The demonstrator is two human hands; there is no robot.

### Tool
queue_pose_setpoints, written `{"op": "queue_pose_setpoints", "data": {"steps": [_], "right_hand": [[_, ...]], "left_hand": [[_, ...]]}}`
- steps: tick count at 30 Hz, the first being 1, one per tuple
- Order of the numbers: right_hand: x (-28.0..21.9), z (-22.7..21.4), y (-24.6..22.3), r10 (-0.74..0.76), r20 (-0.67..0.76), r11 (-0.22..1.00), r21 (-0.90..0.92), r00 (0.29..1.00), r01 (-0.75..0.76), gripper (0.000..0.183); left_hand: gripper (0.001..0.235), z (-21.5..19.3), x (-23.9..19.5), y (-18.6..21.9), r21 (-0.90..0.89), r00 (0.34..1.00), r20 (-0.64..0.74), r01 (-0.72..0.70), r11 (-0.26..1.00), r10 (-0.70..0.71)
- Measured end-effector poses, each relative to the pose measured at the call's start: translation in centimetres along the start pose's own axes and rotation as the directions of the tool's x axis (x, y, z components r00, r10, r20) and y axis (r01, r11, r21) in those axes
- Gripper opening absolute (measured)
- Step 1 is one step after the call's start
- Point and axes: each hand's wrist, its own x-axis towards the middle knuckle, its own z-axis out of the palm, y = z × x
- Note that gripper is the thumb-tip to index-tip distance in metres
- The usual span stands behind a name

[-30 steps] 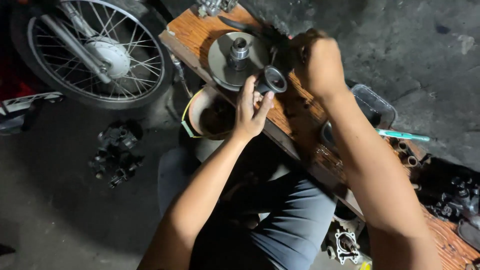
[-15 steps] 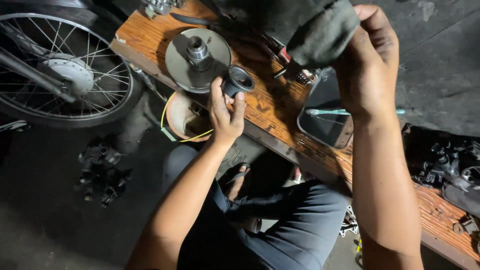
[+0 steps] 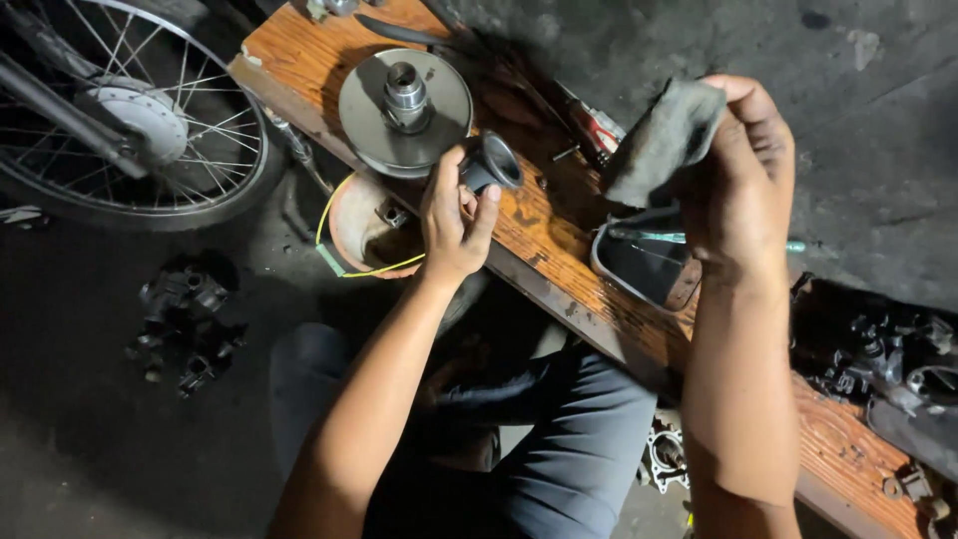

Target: Final inspection and cleaning of motorcycle engine parts using a toothbrush and solvent

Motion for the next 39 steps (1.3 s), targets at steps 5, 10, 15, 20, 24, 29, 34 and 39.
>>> {"op": "queue_pose_setpoints", "data": {"steps": [5,10,15,20,24,29,34,39], "right_hand": [[-1.2,1.7,-0.7,-0.072,0.054,0.944,-0.319,0.996,0.085,0.015],[-1.3,3.3,0.2,-0.111,0.066,0.924,-0.360,0.992,0.128,0.027],[-1.6,5.7,2.1,-0.380,0.003,0.826,-0.449,0.925,0.341,0.008],[-3.0,10.2,1.8,-0.542,0.098,0.661,-0.564,0.835,0.495,0.005],[-5.1,12.2,2.5,-0.638,0.096,0.546,-0.643,0.764,0.537,0.018],[-6.4,12.7,2.7,-0.735,0.089,0.494,-0.608,0.673,0.621,0.012],[-7.5,12.3,2.9,-0.798,0.159,0.367,-0.636,0.581,0.679,0.004],[-8.0,12.7,2.2,-0.795,0.050,0.408,-0.694,0.605,0.594,0.007]], "left_hand": [[0.067,0.9,0.2,-0.9,-0.295,0.968,0.183,0.221,0.930,-0.172],[0.057,1.6,3.1,4.2,-0.511,0.915,0.380,0.328,0.794,-0.133],[0.065,3.2,1.6,-0.9,-0.464,0.950,0.295,0.237,0.854,-0.103],[0.073,7.1,-2.5,-5.2,-0.026,0.776,0.342,0.572,0.820,-0.530],[0.072,7.5,-3.5,-4.2,0.009,0.739,0.327,0.621,0.784,-0.589],[0.065,7.6,-3.5,-1.9,0.132,0.839,0.237,0.472,0.872,-0.490],[0.042,6.5,-2.5,-0.1,-0.474,0.893,0.067,0.421,0.774,-0.444],[0.077,2.5,2.5,13.5,-0.240,0.714,0.129,0.696,0.677,-0.689]]}}
